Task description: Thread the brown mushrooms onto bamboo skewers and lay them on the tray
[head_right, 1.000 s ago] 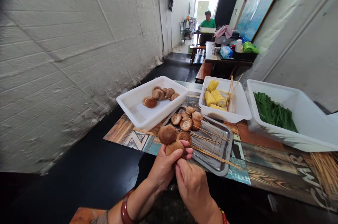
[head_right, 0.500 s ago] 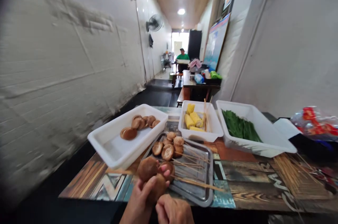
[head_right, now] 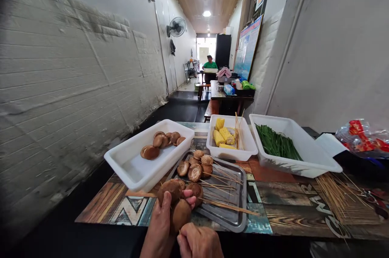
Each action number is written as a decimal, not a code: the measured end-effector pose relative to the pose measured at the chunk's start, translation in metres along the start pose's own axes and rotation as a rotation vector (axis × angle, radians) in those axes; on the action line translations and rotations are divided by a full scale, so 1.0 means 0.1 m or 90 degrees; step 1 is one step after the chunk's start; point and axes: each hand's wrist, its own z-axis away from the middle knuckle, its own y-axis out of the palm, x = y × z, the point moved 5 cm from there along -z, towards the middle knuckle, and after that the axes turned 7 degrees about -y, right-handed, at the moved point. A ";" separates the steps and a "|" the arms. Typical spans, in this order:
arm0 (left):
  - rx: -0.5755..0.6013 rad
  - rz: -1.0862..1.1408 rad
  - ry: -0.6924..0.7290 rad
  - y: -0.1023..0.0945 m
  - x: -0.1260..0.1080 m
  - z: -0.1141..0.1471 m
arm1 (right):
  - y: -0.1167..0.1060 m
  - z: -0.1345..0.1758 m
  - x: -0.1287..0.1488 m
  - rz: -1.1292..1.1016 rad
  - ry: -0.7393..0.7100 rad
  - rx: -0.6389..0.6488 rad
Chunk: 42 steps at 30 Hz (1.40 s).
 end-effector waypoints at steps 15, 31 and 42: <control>0.126 0.057 0.014 0.04 0.07 0.01 | -0.14 0.04 -0.06 -0.105 0.023 0.094; 0.129 0.043 -0.003 0.03 0.11 -0.04 | -0.15 0.06 -0.12 -0.119 0.012 0.147; 0.131 0.113 -0.069 0.03 -0.02 -0.11 | -0.26 0.01 -0.28 -0.207 0.153 0.071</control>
